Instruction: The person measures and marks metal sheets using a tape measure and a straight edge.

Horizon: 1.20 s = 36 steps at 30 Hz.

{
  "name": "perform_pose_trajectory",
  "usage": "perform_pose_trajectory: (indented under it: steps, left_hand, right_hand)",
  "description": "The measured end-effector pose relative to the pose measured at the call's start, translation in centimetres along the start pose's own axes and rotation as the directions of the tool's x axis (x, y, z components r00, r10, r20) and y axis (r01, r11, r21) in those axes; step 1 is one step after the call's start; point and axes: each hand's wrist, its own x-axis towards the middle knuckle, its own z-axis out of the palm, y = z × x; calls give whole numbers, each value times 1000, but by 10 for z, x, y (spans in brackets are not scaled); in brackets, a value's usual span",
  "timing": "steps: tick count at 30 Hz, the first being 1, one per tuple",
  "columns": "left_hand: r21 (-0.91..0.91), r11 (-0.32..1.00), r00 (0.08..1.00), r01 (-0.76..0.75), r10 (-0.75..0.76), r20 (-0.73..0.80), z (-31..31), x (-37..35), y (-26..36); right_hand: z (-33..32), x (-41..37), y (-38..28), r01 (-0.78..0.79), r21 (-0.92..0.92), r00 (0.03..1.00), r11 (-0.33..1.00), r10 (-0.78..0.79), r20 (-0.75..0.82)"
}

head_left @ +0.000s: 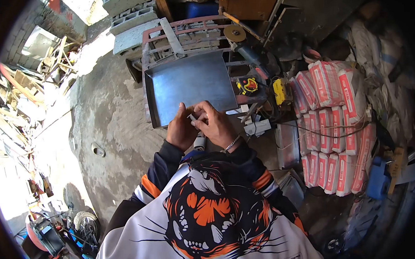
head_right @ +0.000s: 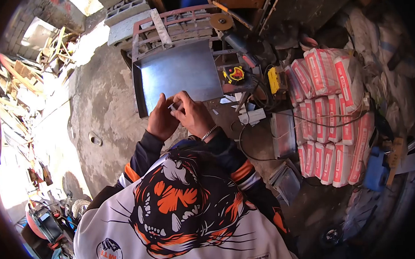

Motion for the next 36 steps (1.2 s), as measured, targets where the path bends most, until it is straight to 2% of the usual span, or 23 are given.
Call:
perform_pose_trajectory:
  steps: [1, 2, 5, 7, 8, 9, 12, 13, 14, 15, 16, 17, 18, 21, 23, 25, 27, 29, 30, 31, 33, 34, 36]
  left_hand:
    - [-274, 959, 990, 75, -39, 135, -4, 2, -1]
    - [-325, 944, 995, 66, -85, -45, -7, 1, -3]
    - [-348, 936, 979, 53, -117, -166, -49, -3, 8]
    - [-166, 986, 983, 12, -42, -179, -57, -4, 34]
    - [-48, 998, 976, -39, 28, -215, -55, 0, 48]
    - [9, 999, 968, -45, 46, -247, -52, 7, 63]
    - [150, 988, 967, -32, 69, -246, -70, 50, 103]
    - [179, 983, 976, -30, 67, -207, -82, 68, 113]
    - [357, 931, 981, -80, 136, -135, -94, 88, 123]
    - [646, 763, 979, -42, 160, -125, -108, 111, 134]
    - [960, 225, 902, -167, 428, 56, -128, 145, 129]
    - [905, -404, 779, -134, 521, 348, -140, 171, 120]
    - [888, -457, 825, -58, 479, 300, -123, 175, 121]
    - [743, -669, 901, 20, 334, 277, -91, 189, 122]
    - [676, -736, 909, -26, 264, 322, -103, 211, 128]
    - [645, -763, 885, -54, 263, 385, -108, 222, 132]
    - [647, -754, 906, -112, 190, 378, -114, 229, 132]
    - [632, -755, 894, -176, 146, 423, -114, 234, 138]
    - [647, -736, 905, -201, 113, 410, -110, 233, 141]
    - [662, -715, 915, -224, 79, 395, -101, 227, 146]
    - [663, -705, 936, -250, 0, 352, -73, 207, 169]
    - [667, -691, 948, -280, -88, 307, -54, 193, 181]
    - [635, -713, 938, -298, -94, 335, -24, 157, 192]
  right_hand:
    - [-1, 5, 1, 71, -150, 997, 986, -71, 4]
    - [-8, 7, 3, 68, -154, 998, 986, -69, -5]
    - [-51, 13, 1, 14, -157, 981, 988, -44, -189]
    - [-90, 24, 38, -64, -299, 922, 952, -59, -383]
    - [-109, 36, 82, -15, -489, 882, 872, -219, -418]
    - [-124, 39, 85, -127, -647, 902, 752, -183, -390]
    - [-140, 56, 138, -53, -754, 922, 654, -257, -288]
    - [-144, 57, 148, -113, -778, 975, 618, -82, -207]
    - [-148, 64, 153, -161, -807, 987, 568, 94, -130]
    - [-151, 67, 156, -156, -808, 988, 569, 86, -131]
    - [-152, 67, 159, -136, -823, 991, 551, 74, -114]
    - [-152, 66, 159, -115, -839, 993, 531, 63, -96]
    - [-151, 65, 152, -143, -824, 989, 549, 111, -97]
    - [-159, 65, 153, -155, -719, 988, 677, 102, -117]
    - [-161, 54, 141, -202, -654, 967, 729, 40, -253]
    - [-162, 33, 127, -123, -584, 904, 802, -152, -399]
    - [-167, -2, 105, -173, -166, 847, 971, 61, -528]
    - [-162, -50, 128, 44, 95, 757, 995, 29, -652]
    - [-159, -69, 128, 134, 437, 745, 889, 201, -636]
    - [-156, -89, 126, 218, 718, 750, 661, 358, -557]
    - [-148, -128, 121, 295, 840, 848, 457, 280, -450]
    - [-141, -145, 122, 316, 841, 793, 440, 365, -489]
    - [-131, -175, 128, 342, 857, 771, 386, 405, -491]
